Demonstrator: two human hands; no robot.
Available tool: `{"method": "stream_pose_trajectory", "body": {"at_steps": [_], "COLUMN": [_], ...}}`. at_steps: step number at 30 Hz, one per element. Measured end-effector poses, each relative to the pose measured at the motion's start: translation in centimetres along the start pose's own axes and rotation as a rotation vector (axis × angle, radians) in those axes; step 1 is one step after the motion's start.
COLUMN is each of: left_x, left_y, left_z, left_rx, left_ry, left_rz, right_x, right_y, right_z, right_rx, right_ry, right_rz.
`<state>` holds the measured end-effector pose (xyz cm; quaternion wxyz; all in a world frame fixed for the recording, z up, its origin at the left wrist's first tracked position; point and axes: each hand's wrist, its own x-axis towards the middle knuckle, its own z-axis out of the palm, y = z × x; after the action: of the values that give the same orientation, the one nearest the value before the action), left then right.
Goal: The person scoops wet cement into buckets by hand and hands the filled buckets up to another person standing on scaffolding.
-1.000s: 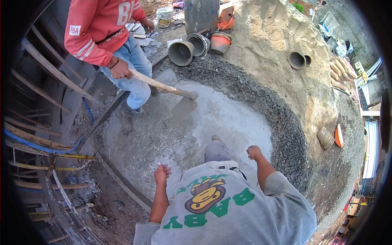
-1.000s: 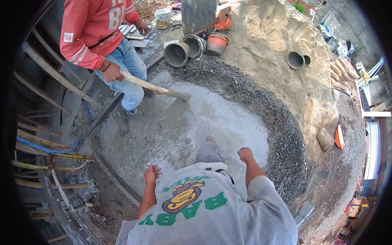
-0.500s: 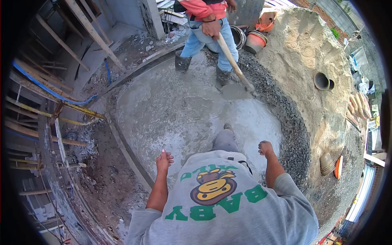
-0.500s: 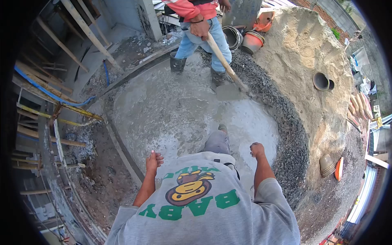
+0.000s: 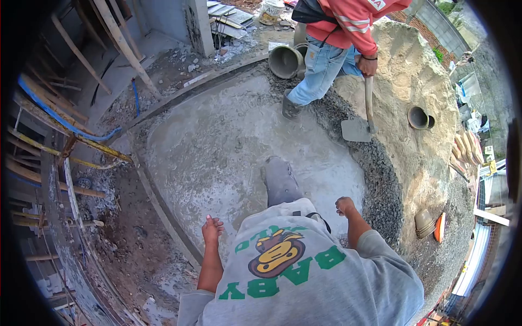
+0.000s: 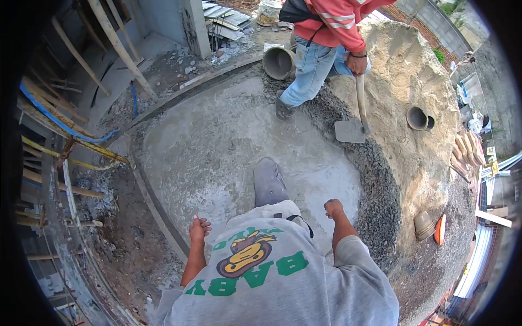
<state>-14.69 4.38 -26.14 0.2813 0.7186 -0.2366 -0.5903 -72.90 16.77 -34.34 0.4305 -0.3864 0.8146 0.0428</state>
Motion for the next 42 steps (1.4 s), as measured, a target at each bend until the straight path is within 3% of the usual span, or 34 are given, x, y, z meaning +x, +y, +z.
{"method": "stream_pose_trajectory", "body": {"at_steps": [1, 4, 6, 8, 10, 13, 16, 19, 22, 24, 25, 28, 31, 34, 36, 39, 41, 42], "left_x": [0.0, -0.2, 0.4, 1.3, 2.8, 4.7, 7.3, 12.1, 21.2, 30.4, 34.8, 49.9, 60.4, 64.3, 63.8, 63.6, 62.5, 61.4], "left_y": [1.5, 4.8, 5.4, 4.3, 2.6, 2.6, 5.3, 10.4, 14.2, 16.3, 18.7, 23.4, 29.0, 33.9, 36.4, 35.3, 34.4, 34.3], "left_z": [0.9, 2.5, 2.9, 2.7, 2.3, 2.6, 5.1, 10.5, 17.4, 22.9, 26.7, 37.2, 48.0, 57.8, 62.5, 66.9, 67.5, 66.6], "left_rx": [-0.053, -0.165, -0.121, -0.073, -0.039, -0.009, 0.029, 0.166, 0.358, 0.444, 0.380, 0.220, 0.235, 0.556, 0.544, 0.437, 0.246, 0.204], "left_ry": [0.011, 0.055, 0.061, 0.062, 0.096, 0.169, 0.158, 0.102, -0.002, -0.058, -0.048, 0.013, 0.003, -0.048, -0.132, -0.041, -0.080, -0.200], "left_rz": [0.024, 0.069, 0.040, -0.019, -0.103, -0.174, -0.263, -0.352, -0.359, -0.271, -0.210, 0.008, 0.104, 0.352, 0.385, 0.389, 0.279, 0.189], "right_x": [-5.5, -1.1, 2.8, 4.9, 9.9, 14.3, 24.4, 34.2, 43.1, 49.5, 54.7, 63.3, 69.4, 74.6, 76.2, 70.6, 65.7, 63.4], "right_y": [-7.1, -8.1, -11.9, -16.4, -18.4, -22.7, -22.1, -23.6, -30.3, -36.4, -38.1, -47.3, -52.2, -51.2, -49.1, -45.7, -44.5, -44.1], "right_z": [-4.4, -6.5, -7.5, -9.2, -8.4, -11.6, -13.7, -18.0, -26.7, -34.1, -36.3, -46.1, -50.7, -52.0, -52.3, -50.6, -48.8, -47.5], "right_rx": [-0.174, -0.671, -0.407, -0.721, -0.276, -0.230, -0.254, -0.302, -0.060, -0.021, 0.015, -0.024, -0.101, -0.190, -0.269, -0.144, -0.028, 0.041], "right_ry": [-0.067, -0.046, -0.095, 0.026, 0.288, 0.287, 0.191, 0.098, 0.227, 0.339, 0.568, 0.846, 0.690, 0.520, 0.497, 0.562, 0.514, 0.466], "right_rz": [0.091, -0.204, 0.023, -0.378, -0.422, -0.486, -0.410, -0.323, -0.079, -0.077, -0.202, -0.428, -0.326, -0.317, -0.304, -0.350, -0.334, -0.323]}}
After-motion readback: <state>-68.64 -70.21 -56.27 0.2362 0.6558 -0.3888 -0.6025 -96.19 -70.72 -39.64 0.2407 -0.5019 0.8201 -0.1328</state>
